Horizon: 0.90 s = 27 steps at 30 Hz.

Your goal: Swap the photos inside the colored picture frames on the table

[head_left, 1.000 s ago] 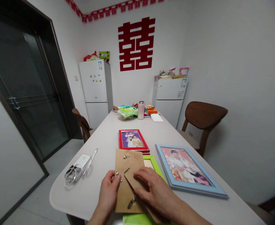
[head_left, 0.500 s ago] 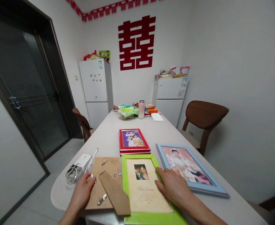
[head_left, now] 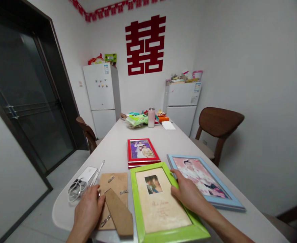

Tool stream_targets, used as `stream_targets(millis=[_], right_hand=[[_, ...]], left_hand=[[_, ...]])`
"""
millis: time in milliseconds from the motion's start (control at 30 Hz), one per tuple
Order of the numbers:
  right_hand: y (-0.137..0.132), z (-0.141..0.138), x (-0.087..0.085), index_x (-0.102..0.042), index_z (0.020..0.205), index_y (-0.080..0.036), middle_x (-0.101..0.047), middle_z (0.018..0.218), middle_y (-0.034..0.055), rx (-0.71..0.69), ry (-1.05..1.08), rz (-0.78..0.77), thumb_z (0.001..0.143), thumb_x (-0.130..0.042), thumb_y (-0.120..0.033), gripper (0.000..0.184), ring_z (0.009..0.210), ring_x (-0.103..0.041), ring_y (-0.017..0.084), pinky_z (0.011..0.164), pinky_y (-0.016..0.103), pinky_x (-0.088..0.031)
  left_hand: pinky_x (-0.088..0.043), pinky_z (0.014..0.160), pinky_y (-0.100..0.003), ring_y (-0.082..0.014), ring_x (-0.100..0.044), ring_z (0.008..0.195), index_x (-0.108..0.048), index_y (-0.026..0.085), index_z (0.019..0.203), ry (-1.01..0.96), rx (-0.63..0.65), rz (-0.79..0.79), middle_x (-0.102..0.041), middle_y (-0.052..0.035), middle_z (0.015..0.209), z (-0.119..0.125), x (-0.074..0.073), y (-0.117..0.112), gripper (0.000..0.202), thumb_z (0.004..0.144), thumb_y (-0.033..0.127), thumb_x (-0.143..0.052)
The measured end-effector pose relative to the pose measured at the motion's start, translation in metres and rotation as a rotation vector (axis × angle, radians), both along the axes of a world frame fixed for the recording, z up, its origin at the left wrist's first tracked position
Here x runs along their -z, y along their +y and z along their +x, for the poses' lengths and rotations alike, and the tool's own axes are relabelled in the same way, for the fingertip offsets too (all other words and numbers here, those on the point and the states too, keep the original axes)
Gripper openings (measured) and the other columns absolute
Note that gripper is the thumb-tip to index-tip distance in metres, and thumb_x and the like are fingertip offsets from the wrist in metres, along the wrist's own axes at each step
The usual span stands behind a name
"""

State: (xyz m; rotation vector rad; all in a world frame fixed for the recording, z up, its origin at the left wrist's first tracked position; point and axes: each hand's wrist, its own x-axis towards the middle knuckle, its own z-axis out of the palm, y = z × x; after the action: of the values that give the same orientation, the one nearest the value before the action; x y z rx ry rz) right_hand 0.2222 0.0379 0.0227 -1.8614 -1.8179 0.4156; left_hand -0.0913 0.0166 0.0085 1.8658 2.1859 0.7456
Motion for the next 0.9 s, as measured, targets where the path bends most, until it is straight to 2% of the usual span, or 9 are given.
stream_targets(millis=[100, 200, 333, 467, 600, 667, 733, 833, 900], right_hand=[[-0.004, 0.0, -0.007, -0.022, 0.126, -0.016, -0.062, 0.07, 0.0034, -0.009, 0.528, -0.204, 0.065, -0.037, -0.018, 0.063, 0.056, -0.057, 0.017, 0.053, 0.027, -0.041], [-0.013, -0.005, -0.02, -0.01, 0.13, -0.023, -0.06, 0.064, -0.0008, -0.043, 0.983, -0.326, 0.067, -0.037, -0.02, 0.069, 0.049, -0.056, 0.015, 0.049, 0.027, -0.042], [-0.02, -0.016, -0.035, -0.008, 0.13, -0.026, -0.058, 0.061, -0.0045, -0.078, 1.129, -0.287, 0.062, -0.05, -0.018, 0.08, 0.047, -0.055, 0.013, 0.048, 0.024, -0.042], [-0.018, -0.022, -0.043, -0.01, 0.13, -0.024, -0.053, 0.055, -0.0069, -0.121, 1.094, -0.212, 0.062, -0.058, -0.023, 0.083, 0.049, -0.053, 0.011, 0.047, 0.021, -0.039], [-0.01, -0.017, -0.038, -0.011, 0.131, -0.02, -0.055, 0.056, -0.0055, -0.143, 0.861, -0.204, 0.066, -0.054, -0.027, 0.078, 0.044, -0.05, 0.011, 0.044, 0.021, -0.037], [-0.004, -0.011, -0.03, -0.017, 0.13, -0.016, -0.057, 0.058, -0.0031, -0.116, 0.616, -0.167, 0.067, -0.05, -0.026, 0.072, 0.047, -0.052, 0.013, 0.046, 0.023, -0.038], [0.001, -0.004, -0.019, -0.031, 0.126, -0.011, -0.062, 0.07, 0.0034, -0.072, 0.323, -0.089, 0.066, -0.048, -0.024, 0.064, 0.059, -0.057, 0.017, 0.055, 0.026, -0.041], [0.006, 0.001, -0.002, -0.047, 0.114, -0.008, -0.06, 0.098, 0.0127, -0.073, -0.015, -0.003, 0.065, -0.045, -0.019, 0.05, 0.087, -0.056, 0.021, 0.076, 0.029, -0.039], [0.006, 0.001, 0.005, -0.051, 0.11, -0.008, -0.059, 0.104, 0.0142, -0.104, -0.148, 0.003, 0.067, -0.044, -0.017, 0.044, 0.094, -0.054, 0.022, 0.081, 0.03, -0.037]], left_hand=[[-0.037, 0.084, -0.036, -0.0217, -0.05, 0.096, -0.048, 0.016, 0.103, -0.087, 0.159, 0.073, -0.053, -0.0082, 0.104, 0.033, -0.007, -0.008, 0.032, 0.074, 0.028, -0.041], [-0.035, 0.089, -0.035, -0.0213, -0.046, 0.103, -0.048, 0.017, 0.104, -0.314, 0.36, 0.067, -0.052, -0.008, 0.109, 0.079, -0.018, -0.019, 0.035, 0.071, 0.029, -0.047], [-0.029, 0.095, -0.035, -0.0221, -0.037, 0.113, -0.039, 0.015, 0.117, -0.554, 0.537, -0.024, -0.042, -0.0103, 0.123, 0.138, -0.031, -0.024, 0.054, 0.068, 0.032, -0.053], [-0.02, 0.1, -0.036, -0.0237, -0.026, 0.12, -0.032, 0.01, 0.122, -0.556, 0.472, 0.027, -0.034, -0.0125, 0.129, 0.171, -0.043, -0.012, 0.069, 0.062, 0.029, -0.058], [-0.029, 0.094, -0.033, -0.0218, -0.037, 0.11, -0.036, 0.014, 0.119, -0.618, 0.448, 0.098, -0.041, -0.0101, 0.12, 0.16, -0.057, 0.001, 0.063, 0.059, 0.016, -0.054], [-0.039, 0.081, -0.029, -0.0181, -0.047, 0.093, -0.038, 0.017, 0.116, -0.695, 0.403, 0.112, -0.047, -0.0078, 0.108, 0.14, -0.064, 0.004, 0.058, 0.059, 0.012, -0.05], [-0.042, 0.067, -0.024, -0.0131, -0.049, 0.075, -0.039, 0.017, 0.112, -0.806, 0.336, 0.122, -0.048, -0.0041, 0.095, 0.114, -0.069, 0.005, 0.054, 0.06, 0.012, -0.048], [-0.042, 0.061, -0.02, -0.0089, -0.048, 0.063, -0.04, 0.016, 0.108, -0.967, 0.248, 0.095, -0.047, 0.0015, 0.08, 0.076, -0.066, 0.004, 0.052, 0.058, 0.012, -0.05], [-0.042, 0.057, -0.02, -0.0087, -0.051, 0.059, -0.037, 0.017, 0.108, -1.05, 0.191, 0.032, -0.049, 0.0029, 0.076, 0.057, -0.055, 0.002, 0.053, 0.057, 0.01, -0.049]])
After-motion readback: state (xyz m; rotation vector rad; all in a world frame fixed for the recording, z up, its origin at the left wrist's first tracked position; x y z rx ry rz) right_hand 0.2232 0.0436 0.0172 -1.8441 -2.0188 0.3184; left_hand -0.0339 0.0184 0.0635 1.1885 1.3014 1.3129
